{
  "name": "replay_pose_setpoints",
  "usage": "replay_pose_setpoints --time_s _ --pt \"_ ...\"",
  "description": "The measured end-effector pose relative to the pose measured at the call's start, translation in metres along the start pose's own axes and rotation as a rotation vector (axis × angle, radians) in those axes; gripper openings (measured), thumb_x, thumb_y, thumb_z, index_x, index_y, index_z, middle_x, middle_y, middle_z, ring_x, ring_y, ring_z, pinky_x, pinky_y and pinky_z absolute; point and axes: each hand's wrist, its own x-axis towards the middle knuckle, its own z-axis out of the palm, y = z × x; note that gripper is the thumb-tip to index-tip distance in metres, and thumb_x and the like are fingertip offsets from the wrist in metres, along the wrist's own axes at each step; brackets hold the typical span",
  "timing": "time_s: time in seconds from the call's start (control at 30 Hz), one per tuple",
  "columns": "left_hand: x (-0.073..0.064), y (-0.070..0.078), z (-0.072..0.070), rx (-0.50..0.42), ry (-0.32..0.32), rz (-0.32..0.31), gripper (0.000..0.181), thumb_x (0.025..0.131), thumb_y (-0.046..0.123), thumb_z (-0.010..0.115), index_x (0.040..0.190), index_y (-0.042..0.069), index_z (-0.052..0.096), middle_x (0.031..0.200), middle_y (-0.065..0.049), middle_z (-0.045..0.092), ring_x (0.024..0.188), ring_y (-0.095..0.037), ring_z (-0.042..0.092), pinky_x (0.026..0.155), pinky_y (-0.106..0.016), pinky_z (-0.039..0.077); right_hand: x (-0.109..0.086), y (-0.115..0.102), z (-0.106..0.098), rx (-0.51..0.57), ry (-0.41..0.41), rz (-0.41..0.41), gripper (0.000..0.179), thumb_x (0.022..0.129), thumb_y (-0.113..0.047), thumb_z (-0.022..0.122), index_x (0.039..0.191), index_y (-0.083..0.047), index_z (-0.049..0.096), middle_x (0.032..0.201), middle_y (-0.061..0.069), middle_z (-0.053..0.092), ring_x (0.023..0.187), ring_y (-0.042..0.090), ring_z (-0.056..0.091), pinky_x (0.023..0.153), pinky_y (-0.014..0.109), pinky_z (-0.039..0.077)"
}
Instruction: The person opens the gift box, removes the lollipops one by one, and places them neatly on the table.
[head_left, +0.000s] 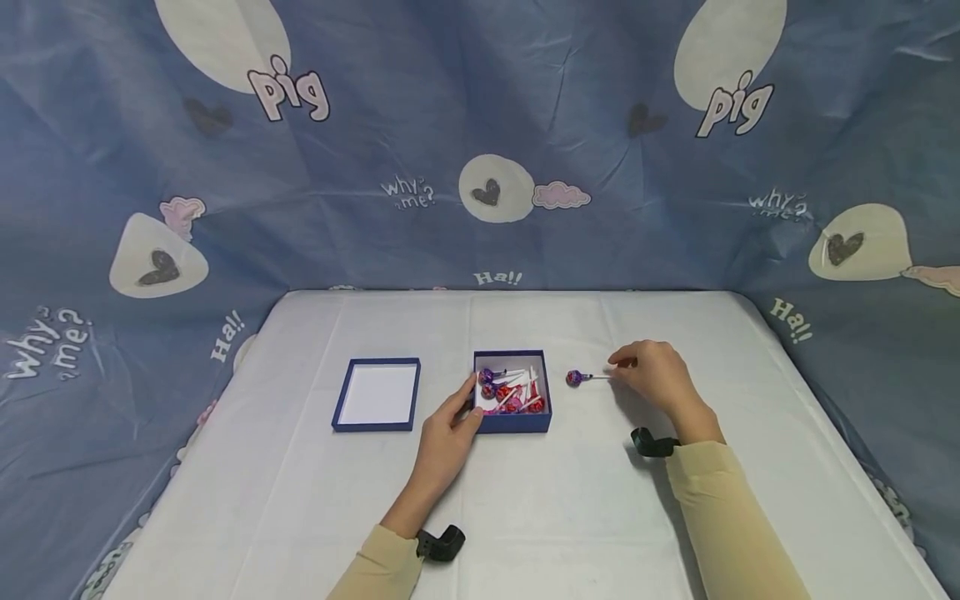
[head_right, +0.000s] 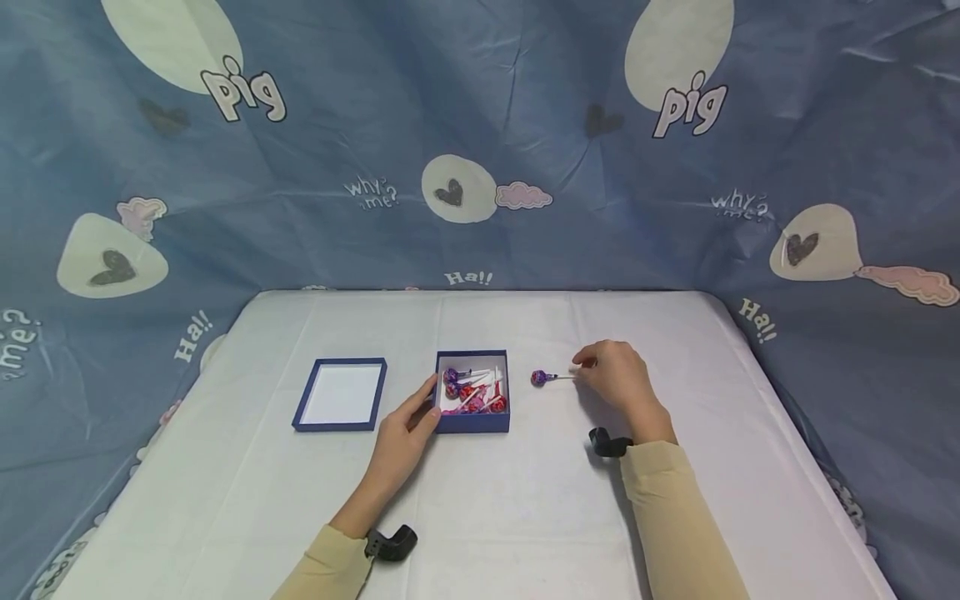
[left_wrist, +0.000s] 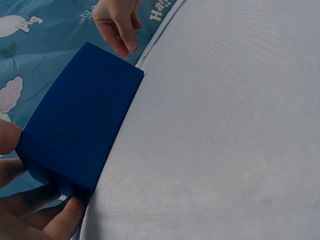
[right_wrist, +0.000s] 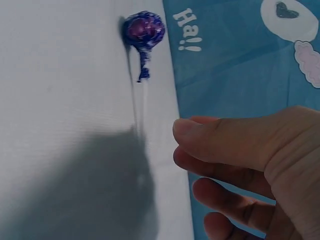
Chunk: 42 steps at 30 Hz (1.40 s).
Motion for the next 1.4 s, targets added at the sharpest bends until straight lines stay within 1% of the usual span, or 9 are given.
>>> replay_pose_setpoints --time_s 0.17,0.3,0.4,0.53,0.73,0.8,1.0,1.2,1.4 --pt "-0.005 0.024 -0.005 -0.003 -0.016 -0.001 0.050 0.100 0.006 0.061 0.149 0.009 0.049 0.151 -0.014 0.047 0.134 -0.031 0.050 0.104 -0.035 0.047 -0.001 -0.006 -0.008 0.010 0.029 -0.022 0.017 0.087 -0.008 0.076 0.103 -0.010 0.080 0.091 0.005 0.074 0.087 0.027 0.065 0.074 0.047 0.051" --pt "-0.005 0.026 -0.006 -0.002 -0.018 0.006 0.050 0.100 0.006 0.060 0.149 0.007 0.049 0.151 -0.014 0.047 0.134 -0.032 0.050 0.104 -0.036 0.047 0.000 -0.012 -0.013 0.014 0.064 -0.052 0.016 0.088 -0.009 0.077 0.103 -0.011 0.080 0.092 0.003 0.074 0.090 0.029 0.065 0.077 0.048 0.051" --pt "-0.005 0.025 -0.006 -0.005 -0.017 0.002 0.050 0.100 0.006 0.060 0.149 0.009 0.049 0.151 -0.014 0.047 0.134 -0.032 0.050 0.105 -0.035 0.046 -0.002 -0.016 -0.015 0.011 0.070 -0.062 0.015 0.088 -0.010 0.077 0.103 -0.012 0.080 0.092 0.002 0.074 0.092 0.029 0.064 0.079 0.049 0.050" --pt "-0.005 0.020 -0.005 0.000 -0.021 -0.006 0.050 0.101 0.006 0.060 0.149 0.010 0.049 0.152 -0.015 0.046 0.134 -0.032 0.049 0.105 -0.033 0.045 -0.004 -0.020 -0.017 0.004 0.074 -0.064 0.015 0.088 -0.011 0.077 0.103 -0.013 0.080 0.091 0.001 0.074 0.092 0.028 0.063 0.078 0.049 0.049" --pt "0.002 -0.010 0.002 0.009 -0.009 0.000 0.051 0.101 0.010 0.061 0.150 0.015 0.048 0.153 -0.009 0.046 0.135 -0.029 0.049 0.105 -0.035 0.046 -0.004 -0.027 -0.019 0.028 0.085 -0.069 0.015 0.088 -0.012 0.077 0.102 -0.016 0.081 0.092 0.000 0.074 0.092 0.027 0.063 0.078 0.048 0.049" --pt "0.002 -0.014 0.002 0.011 -0.006 0.010 0.051 0.101 0.013 0.062 0.150 0.018 0.048 0.152 -0.005 0.046 0.134 -0.027 0.050 0.105 -0.035 0.047 -0.003 -0.030 -0.020 0.053 0.077 -0.068 0.014 0.089 -0.013 0.077 0.102 -0.017 0.081 0.093 0.000 0.074 0.093 0.026 0.064 0.079 0.048 0.049" --pt "0.002 -0.016 0.001 0.013 -0.010 0.016 0.051 0.102 0.020 0.062 0.151 0.024 0.048 0.152 0.003 0.046 0.134 -0.022 0.050 0.105 -0.031 0.046 -0.002 -0.036 -0.022 0.099 0.055 -0.052 0.015 0.089 -0.017 0.077 0.104 -0.020 0.080 0.098 -0.001 0.074 0.094 0.023 0.063 0.079 0.044 0.049" --pt "0.002 -0.014 0.001 0.020 -0.015 0.003 0.052 0.102 0.019 0.061 0.152 0.022 0.048 0.153 0.002 0.046 0.136 -0.022 0.049 0.107 -0.030 0.044 -0.004 -0.047 -0.020 0.155 0.039 -0.060 0.016 0.089 -0.017 0.077 0.104 -0.021 0.080 0.102 -0.003 0.074 0.094 0.022 0.061 0.076 0.040 0.048" --pt "0.001 -0.013 0.001 0.015 -0.017 0.007 0.051 0.102 0.016 0.061 0.151 0.020 0.048 0.153 0.001 0.045 0.137 -0.021 0.047 0.108 -0.028 0.041 -0.002 -0.058 -0.010 0.237 0.020 -0.121 0.017 0.087 -0.020 0.080 0.104 -0.024 0.080 0.103 -0.007 0.074 0.089 0.016 0.061 0.071 0.036 0.049"
